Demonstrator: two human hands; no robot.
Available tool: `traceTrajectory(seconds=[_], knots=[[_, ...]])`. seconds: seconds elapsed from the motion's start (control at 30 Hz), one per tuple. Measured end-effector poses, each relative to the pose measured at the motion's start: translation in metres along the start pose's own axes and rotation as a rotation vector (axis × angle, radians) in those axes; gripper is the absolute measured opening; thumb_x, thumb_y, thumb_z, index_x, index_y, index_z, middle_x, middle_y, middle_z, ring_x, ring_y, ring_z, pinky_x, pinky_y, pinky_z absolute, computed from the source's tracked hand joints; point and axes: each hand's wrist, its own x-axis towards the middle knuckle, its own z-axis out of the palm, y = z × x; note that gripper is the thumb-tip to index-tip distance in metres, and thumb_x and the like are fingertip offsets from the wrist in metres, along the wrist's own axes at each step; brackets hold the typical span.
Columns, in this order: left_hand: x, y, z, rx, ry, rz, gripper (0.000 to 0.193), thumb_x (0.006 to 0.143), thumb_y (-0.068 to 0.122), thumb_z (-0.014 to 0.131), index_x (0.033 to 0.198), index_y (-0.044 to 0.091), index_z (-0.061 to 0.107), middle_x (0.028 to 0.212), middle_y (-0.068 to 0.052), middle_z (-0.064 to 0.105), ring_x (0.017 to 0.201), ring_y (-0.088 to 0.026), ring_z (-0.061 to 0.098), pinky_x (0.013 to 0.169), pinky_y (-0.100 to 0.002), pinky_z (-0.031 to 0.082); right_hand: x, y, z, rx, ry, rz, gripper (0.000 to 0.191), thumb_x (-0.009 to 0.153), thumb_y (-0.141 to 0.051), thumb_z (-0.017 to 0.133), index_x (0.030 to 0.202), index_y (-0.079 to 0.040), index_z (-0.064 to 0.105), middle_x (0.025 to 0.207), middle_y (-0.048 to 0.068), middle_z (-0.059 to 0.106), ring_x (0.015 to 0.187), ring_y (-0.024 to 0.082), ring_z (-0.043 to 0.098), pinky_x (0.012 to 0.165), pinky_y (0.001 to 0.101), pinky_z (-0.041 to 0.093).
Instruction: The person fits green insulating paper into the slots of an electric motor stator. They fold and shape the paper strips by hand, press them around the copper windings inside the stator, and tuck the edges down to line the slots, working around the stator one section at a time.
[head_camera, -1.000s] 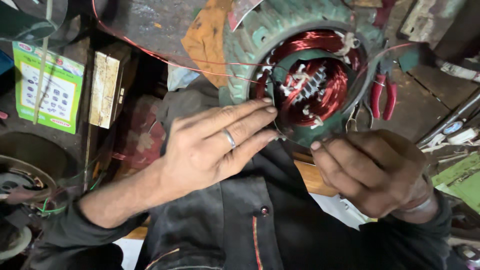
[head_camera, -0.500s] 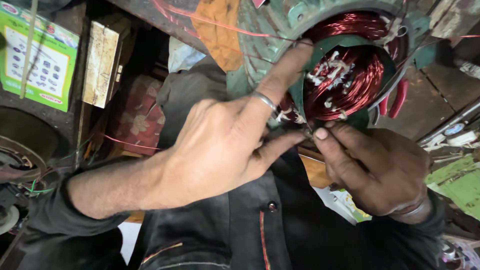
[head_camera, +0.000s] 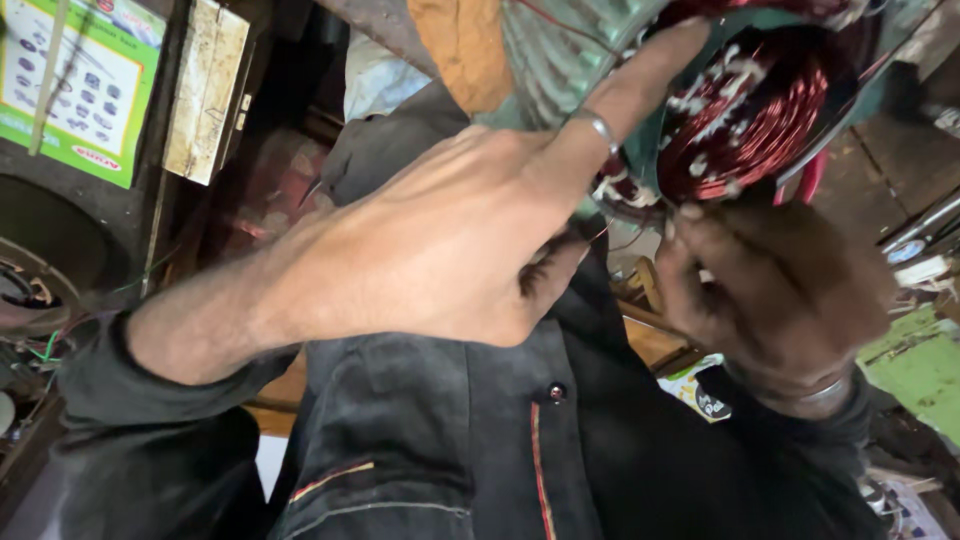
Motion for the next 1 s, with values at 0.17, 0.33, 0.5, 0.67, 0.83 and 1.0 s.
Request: traceTrajectory(seconds=[0.17, 0.33, 0.5, 0.67, 0.83, 1.0], knots=[[-0.003, -0.028, -0.003, -0.114, 0.083, 0.287, 0.1, 0.088, -0.002, 0.067, 0.161, -0.003, -0.002, 0.158, -0.024, 0.051, 0.082, -0.025, 0.078, 0.072, -0.035, 0.059, 0.002, -0.001, 0.002, -0.053, 0.01, -0.059, 0.019, 0.088, 0.0, 0.081, 0.106, 0.001, 0.073, 0.095, 0.015, 0.069, 0.081, 0.028, 0.072, 0.068, 0.0357, 0.058], [-0.004, -0.035, -0.007, -0.058, 0.085, 0.252, 0.082, 0.093, 0.001, 0.069, 0.159, -0.003, 0.019, 0.143, -0.021, 0.061, 0.095, -0.031, 0.079, 0.078, -0.038, 0.06, 0.004, -0.002, 0.004, -0.102, -0.023, -0.095, 0.016, 0.087, 0.002, 0.082, 0.098, 0.001, 0.071, 0.09, 0.011, 0.068, 0.081, 0.025, 0.072, 0.066, 0.0342, 0.058], [0.005, -0.021, -0.02, 0.261, 0.262, 0.485, 0.059, 0.09, -0.002, 0.075, 0.138, -0.006, 0.041, 0.117, -0.024, 0.07, 0.107, -0.045, 0.071, 0.081, -0.047, 0.057, 0.009, -0.012, -0.003, -0.19, -0.069, -0.049, 0.017, 0.09, 0.0, 0.084, 0.103, -0.004, 0.074, 0.096, 0.009, 0.067, 0.077, 0.022, 0.068, 0.063, 0.0325, 0.055], [0.019, -0.02, -0.018, 0.599, 0.39, 0.47, 0.022, 0.095, 0.0, 0.071, 0.116, -0.004, 0.065, 0.096, -0.02, 0.067, 0.087, -0.038, 0.07, 0.068, -0.046, 0.054, 0.018, -0.012, -0.012, -0.136, -0.082, -0.035, 0.017, 0.083, -0.003, 0.083, 0.097, -0.005, 0.073, 0.096, 0.01, 0.068, 0.075, 0.023, 0.066, 0.063, 0.0345, 0.053], [0.033, -0.019, -0.014, 0.868, 0.449, 0.575, 0.013, 0.076, 0.019, 0.072, 0.074, 0.007, 0.072, 0.075, -0.007, 0.068, 0.07, -0.026, 0.071, 0.05, -0.04, 0.053, 0.015, -0.009, -0.012, -0.008, -0.082, 0.077, 0.022, 0.089, -0.009, 0.087, 0.106, -0.004, 0.074, 0.102, 0.014, 0.063, 0.078, 0.02, 0.066, 0.066, 0.0304, 0.055], [0.049, -0.01, -0.019, 0.984, 0.19, 0.63, 0.024, 0.076, 0.023, 0.071, 0.057, 0.012, 0.063, 0.066, -0.003, 0.063, 0.063, -0.024, 0.065, 0.045, -0.04, 0.049, 0.012, -0.012, -0.006, -0.067, -0.079, 0.053, 0.02, 0.1, -0.015, 0.083, 0.109, -0.001, 0.072, 0.109, 0.011, 0.067, 0.08, 0.02, 0.069, 0.062, 0.0267, 0.054]])
